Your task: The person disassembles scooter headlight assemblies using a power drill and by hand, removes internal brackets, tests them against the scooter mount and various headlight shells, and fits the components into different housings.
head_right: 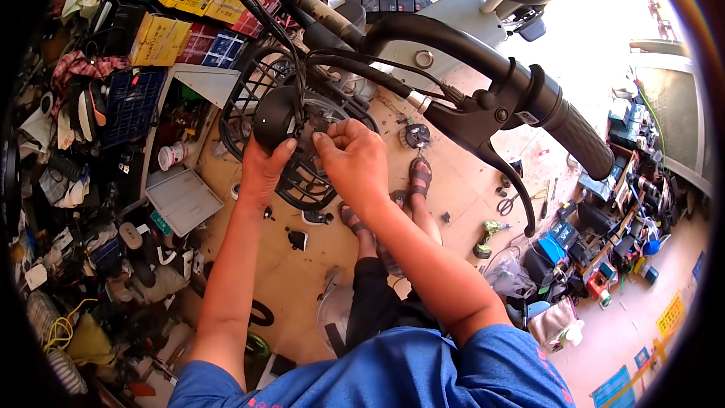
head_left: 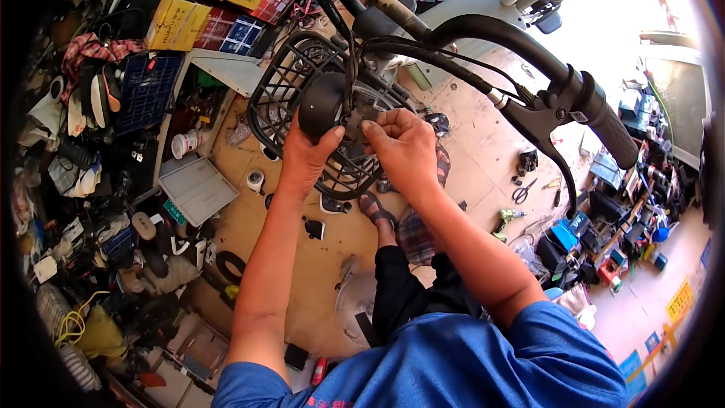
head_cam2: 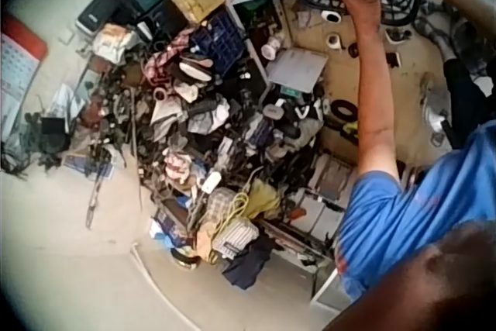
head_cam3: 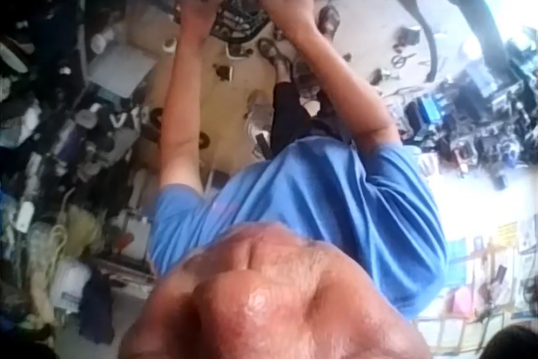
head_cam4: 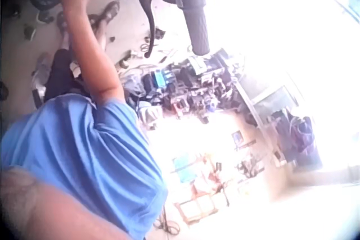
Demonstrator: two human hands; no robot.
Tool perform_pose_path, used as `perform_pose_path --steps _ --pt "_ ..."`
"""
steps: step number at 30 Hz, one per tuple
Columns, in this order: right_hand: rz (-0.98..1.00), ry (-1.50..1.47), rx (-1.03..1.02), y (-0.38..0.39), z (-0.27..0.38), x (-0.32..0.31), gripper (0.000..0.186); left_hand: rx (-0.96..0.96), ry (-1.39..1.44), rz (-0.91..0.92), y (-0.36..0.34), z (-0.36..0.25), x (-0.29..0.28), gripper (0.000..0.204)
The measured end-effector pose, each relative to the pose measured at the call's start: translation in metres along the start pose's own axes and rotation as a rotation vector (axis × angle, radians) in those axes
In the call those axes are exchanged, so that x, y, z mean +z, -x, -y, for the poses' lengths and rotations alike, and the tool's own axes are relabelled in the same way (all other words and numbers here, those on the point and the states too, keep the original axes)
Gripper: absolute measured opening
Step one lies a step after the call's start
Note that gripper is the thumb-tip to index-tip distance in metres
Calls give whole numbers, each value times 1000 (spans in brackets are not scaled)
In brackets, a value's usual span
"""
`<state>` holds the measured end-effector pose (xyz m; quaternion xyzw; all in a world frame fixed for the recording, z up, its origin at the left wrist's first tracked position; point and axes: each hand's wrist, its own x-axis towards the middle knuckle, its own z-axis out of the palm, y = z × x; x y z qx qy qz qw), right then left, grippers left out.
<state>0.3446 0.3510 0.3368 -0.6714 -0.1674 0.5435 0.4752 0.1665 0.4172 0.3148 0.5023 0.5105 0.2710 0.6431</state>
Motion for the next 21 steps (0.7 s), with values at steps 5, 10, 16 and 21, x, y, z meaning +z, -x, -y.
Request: perform_pose_path --steps 5,10,16,21 --pt "-28 90 49 -3 5 1 24 17 19 -2 2 -1 3 68" --pt "-6 143 109 -9 7 -2 26 9 44 7 2 -1 3 74" --pt "-52 206 22 -12 -2 2 29 2 70 39 3 -1 1 76" --pt "-68 227 15 -12 2 5 29 13 105 48 2 1 3 77"
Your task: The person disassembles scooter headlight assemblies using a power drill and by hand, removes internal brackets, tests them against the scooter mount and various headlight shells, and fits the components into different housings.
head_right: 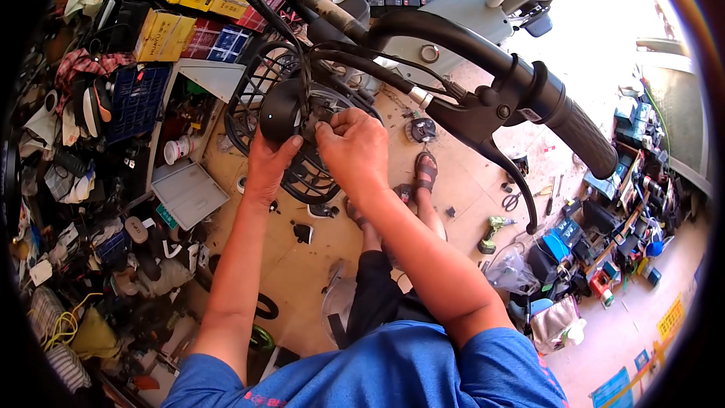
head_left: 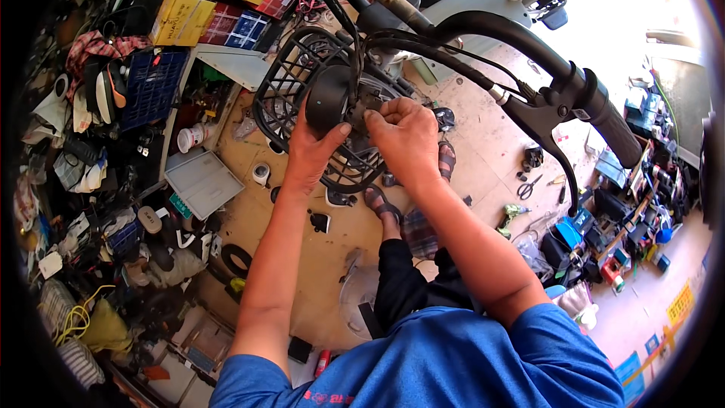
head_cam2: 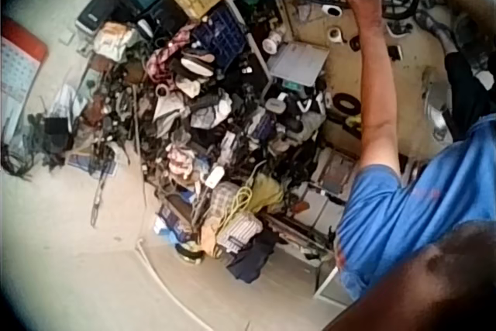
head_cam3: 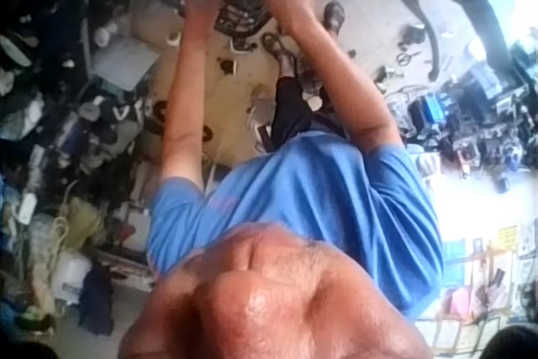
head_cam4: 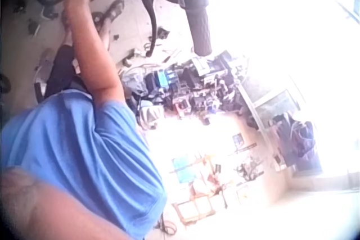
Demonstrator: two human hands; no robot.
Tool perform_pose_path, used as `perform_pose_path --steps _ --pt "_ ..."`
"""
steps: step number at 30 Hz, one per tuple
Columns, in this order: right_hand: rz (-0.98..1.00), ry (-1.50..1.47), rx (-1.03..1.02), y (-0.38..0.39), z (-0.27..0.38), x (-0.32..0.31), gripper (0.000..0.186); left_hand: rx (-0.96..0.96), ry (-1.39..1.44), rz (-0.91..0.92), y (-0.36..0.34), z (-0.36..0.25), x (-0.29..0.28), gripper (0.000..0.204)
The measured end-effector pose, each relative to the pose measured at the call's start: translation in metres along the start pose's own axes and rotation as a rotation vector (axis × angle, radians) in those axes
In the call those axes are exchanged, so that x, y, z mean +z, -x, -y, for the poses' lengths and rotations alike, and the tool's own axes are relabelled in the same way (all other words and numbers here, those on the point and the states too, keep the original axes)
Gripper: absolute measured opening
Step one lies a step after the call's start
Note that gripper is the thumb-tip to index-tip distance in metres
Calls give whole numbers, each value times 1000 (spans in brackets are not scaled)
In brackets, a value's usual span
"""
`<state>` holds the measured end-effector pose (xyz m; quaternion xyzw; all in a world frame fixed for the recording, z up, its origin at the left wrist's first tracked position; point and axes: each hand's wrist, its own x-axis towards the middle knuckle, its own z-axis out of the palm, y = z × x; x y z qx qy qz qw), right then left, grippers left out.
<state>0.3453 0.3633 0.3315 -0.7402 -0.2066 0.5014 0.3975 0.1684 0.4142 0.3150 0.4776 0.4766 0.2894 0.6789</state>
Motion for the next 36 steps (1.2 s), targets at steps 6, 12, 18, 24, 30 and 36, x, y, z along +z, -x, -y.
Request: perform_pose_path --steps 6,12,18,24,30,36 --pt "45 46 -36 -1 5 -3 29 -83 63 -37 2 21 -19 71" --pt "127 -131 -39 -5 -10 -9 23 -92 118 -93 1 19 -15 58" --pt "183 -327 6 16 -43 -49 19 -86 113 -153 3 13 -10 53" --pt "132 -322 129 35 -72 -97 14 -52 83 -209 9 4 -2 54" --pt "135 -382 187 55 -81 -116 14 -67 319 -331 28 12 -8 59" --pt "157 -430 196 78 -69 -107 14 -26 683 -350 79 33 -29 52"
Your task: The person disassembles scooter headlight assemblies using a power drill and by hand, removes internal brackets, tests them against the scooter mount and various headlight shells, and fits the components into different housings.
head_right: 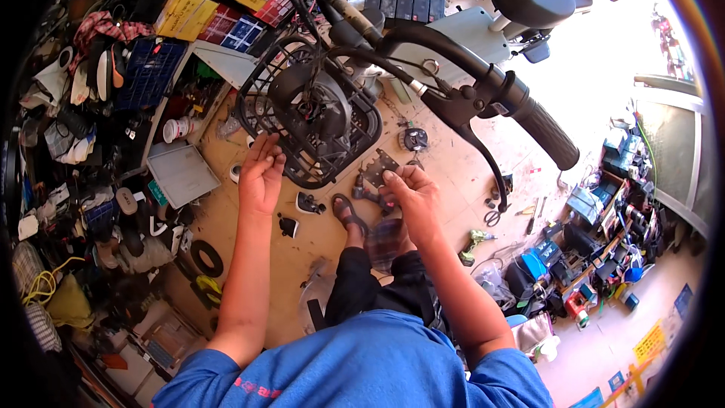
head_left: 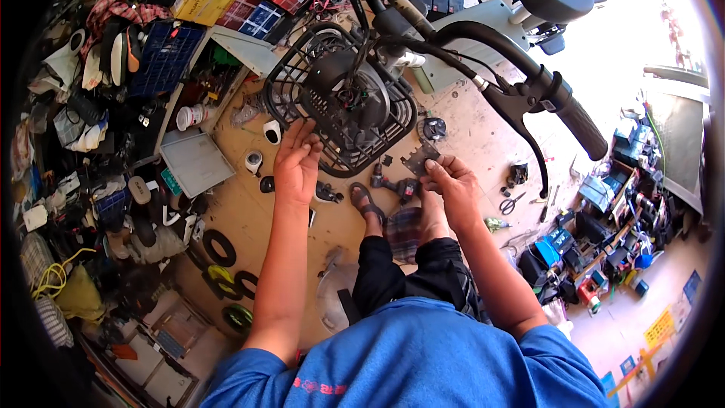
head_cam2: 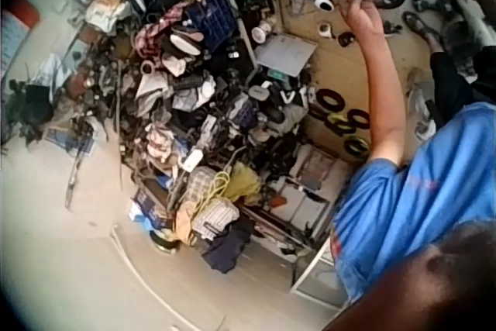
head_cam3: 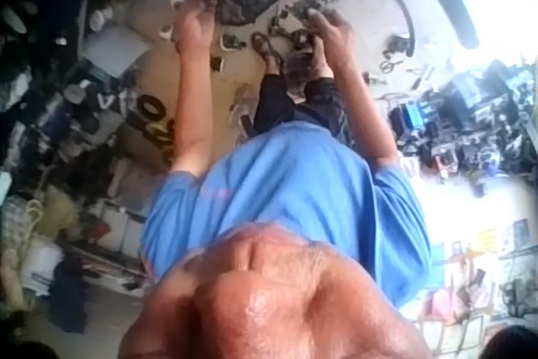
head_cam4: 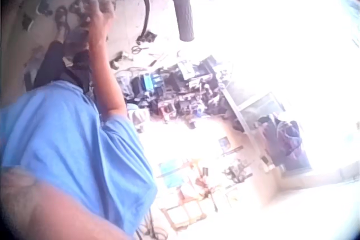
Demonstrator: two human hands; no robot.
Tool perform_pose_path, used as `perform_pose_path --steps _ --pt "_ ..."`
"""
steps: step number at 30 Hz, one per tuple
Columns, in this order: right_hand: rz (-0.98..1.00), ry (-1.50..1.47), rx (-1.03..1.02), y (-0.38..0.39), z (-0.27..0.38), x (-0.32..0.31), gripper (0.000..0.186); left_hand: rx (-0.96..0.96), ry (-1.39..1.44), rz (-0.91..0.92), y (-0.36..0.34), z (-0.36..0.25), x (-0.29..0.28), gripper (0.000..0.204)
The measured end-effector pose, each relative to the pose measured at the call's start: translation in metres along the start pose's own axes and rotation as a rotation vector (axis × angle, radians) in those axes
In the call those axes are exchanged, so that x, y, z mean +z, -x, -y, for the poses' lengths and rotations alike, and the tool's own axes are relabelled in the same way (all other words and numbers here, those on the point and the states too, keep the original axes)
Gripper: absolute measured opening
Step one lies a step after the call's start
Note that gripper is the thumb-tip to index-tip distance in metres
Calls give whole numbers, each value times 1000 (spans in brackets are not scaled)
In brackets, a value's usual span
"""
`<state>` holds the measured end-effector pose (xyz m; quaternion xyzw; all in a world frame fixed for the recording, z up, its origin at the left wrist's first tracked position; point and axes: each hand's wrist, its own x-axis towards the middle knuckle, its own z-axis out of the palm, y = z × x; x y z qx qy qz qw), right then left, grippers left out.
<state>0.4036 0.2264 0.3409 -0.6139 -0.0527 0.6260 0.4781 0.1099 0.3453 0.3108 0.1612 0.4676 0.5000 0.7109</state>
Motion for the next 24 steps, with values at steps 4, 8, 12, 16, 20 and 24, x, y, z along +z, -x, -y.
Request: perform_pose_path --steps 4,8,12,16,20,24 --pt "35 60 36 19 13 13 15 -64 177 1 39 -1 -4 55" --pt "81 62 78 37 21 32 16 -116 258 22 75 -4 -1 50" --pt "131 107 61 50 2 44 15 -140 196 -5 103 5 -12 39" --pt "213 258 150 49 -38 41 18 -255 50 -147 136 40 -47 31" --pt "288 491 199 31 -95 22 16 -267 35 -205 154 102 -100 33" --pt "259 627 252 -21 -167 9 14 -293 54 -335 130 181 -192 45"
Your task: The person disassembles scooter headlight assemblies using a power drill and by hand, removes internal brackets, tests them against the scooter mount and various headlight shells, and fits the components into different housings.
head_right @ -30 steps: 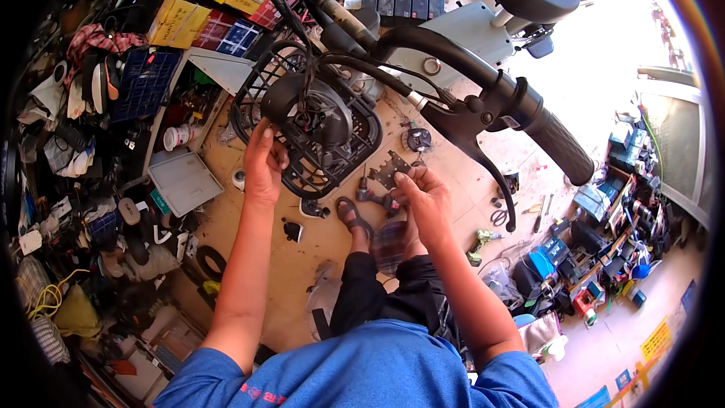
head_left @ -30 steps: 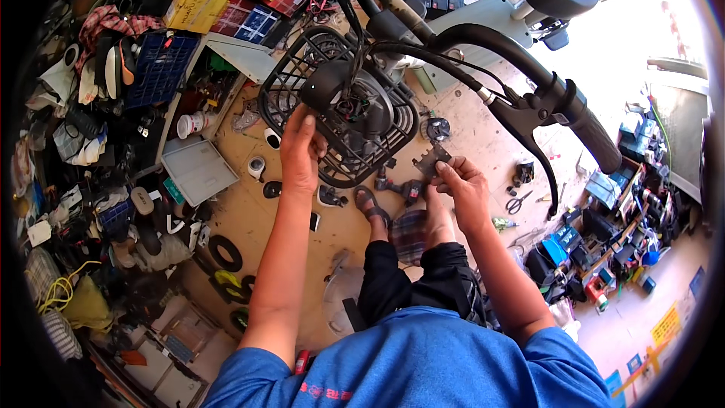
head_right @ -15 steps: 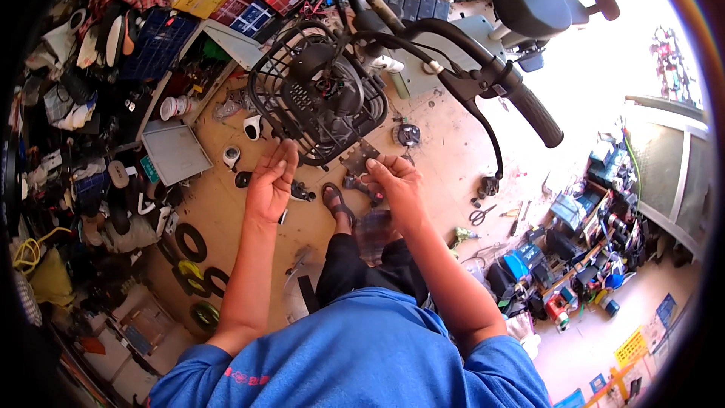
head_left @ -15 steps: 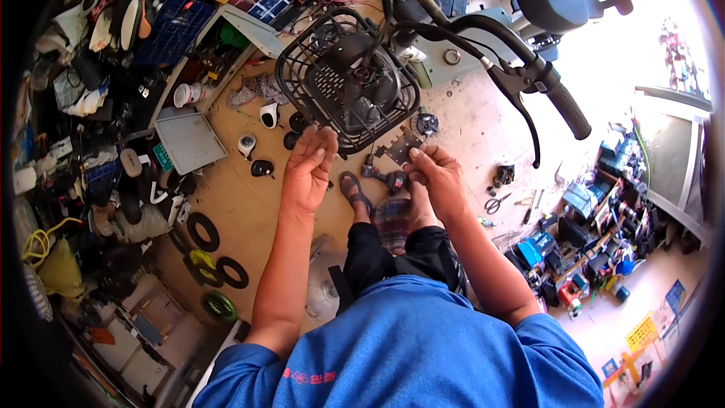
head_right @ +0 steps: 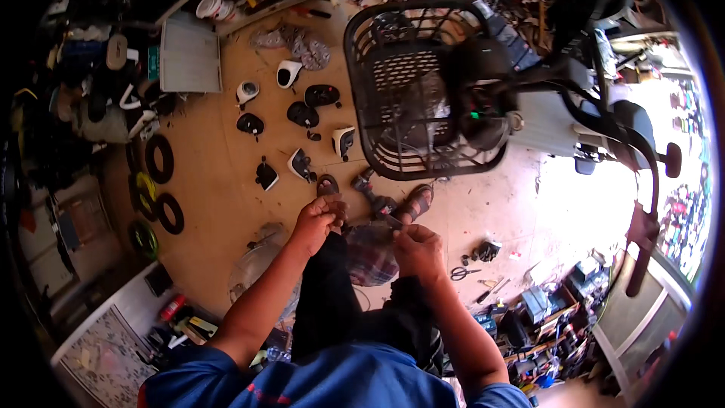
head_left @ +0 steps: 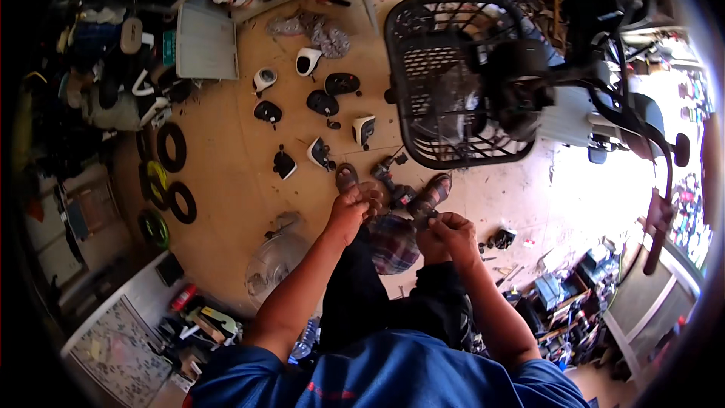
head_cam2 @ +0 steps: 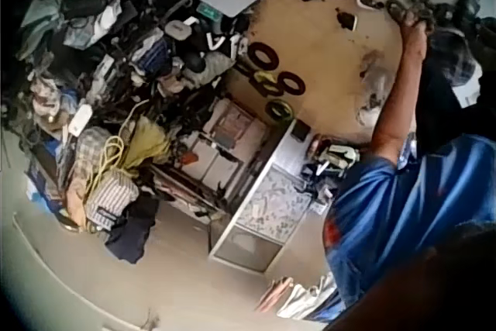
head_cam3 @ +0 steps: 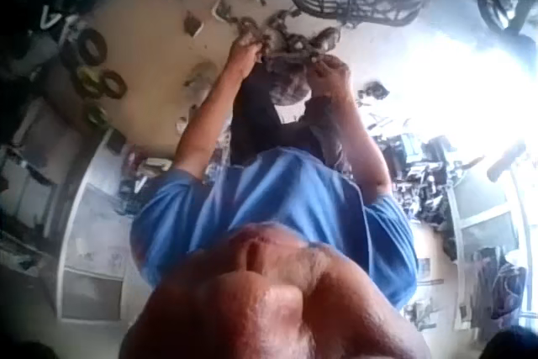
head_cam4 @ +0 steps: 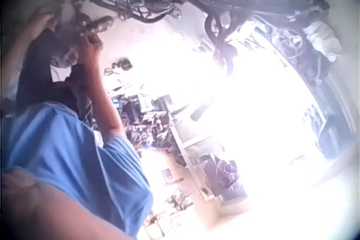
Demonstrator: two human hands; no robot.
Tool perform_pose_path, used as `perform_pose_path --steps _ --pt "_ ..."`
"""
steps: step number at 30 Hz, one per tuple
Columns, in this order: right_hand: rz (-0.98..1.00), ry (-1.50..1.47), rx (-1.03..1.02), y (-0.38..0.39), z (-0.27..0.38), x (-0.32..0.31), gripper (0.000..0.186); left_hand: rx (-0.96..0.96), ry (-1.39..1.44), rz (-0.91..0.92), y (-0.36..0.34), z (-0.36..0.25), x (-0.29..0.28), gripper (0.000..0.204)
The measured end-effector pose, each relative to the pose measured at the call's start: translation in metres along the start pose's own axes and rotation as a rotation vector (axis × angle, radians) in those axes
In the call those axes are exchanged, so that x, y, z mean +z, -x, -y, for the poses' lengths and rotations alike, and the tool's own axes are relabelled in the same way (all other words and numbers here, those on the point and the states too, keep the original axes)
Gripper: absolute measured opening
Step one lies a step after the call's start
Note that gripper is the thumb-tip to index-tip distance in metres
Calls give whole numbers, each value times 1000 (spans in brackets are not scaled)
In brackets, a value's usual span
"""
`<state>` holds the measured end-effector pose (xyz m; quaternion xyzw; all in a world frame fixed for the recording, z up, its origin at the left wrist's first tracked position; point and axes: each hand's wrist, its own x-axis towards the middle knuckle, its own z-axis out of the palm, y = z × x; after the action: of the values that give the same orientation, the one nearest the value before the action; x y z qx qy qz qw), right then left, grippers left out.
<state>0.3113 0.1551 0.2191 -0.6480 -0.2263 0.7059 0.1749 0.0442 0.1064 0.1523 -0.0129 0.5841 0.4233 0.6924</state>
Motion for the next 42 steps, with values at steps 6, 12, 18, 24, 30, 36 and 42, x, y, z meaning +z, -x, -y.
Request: perform_pose_path --steps 6,12,18,24,30,36,42 --pt "113 962 -788 -135 -62 5 8 26 -203 -221 -190 63 -103 35" --pt "62 326 -175 -285 -155 -4 16 316 -988 -598 -372 137 -218 63" --pt "-18 257 -281 -320 -155 17 13 206 -1222 -554 -451 143 -202 103" --pt "58 197 -627 -263 -174 83 12 196 -722 -359 -476 154 -223 62" --pt "-69 71 -659 -231 -191 52 22 142 -291 112 -423 144 -198 54" --pt "-23 -127 -667 -217 -190 33 19 360 -85 383 -324 117 -150 50" --pt "184 -257 -633 -229 -195 48 22 501 130 487 -273 129 -119 56"
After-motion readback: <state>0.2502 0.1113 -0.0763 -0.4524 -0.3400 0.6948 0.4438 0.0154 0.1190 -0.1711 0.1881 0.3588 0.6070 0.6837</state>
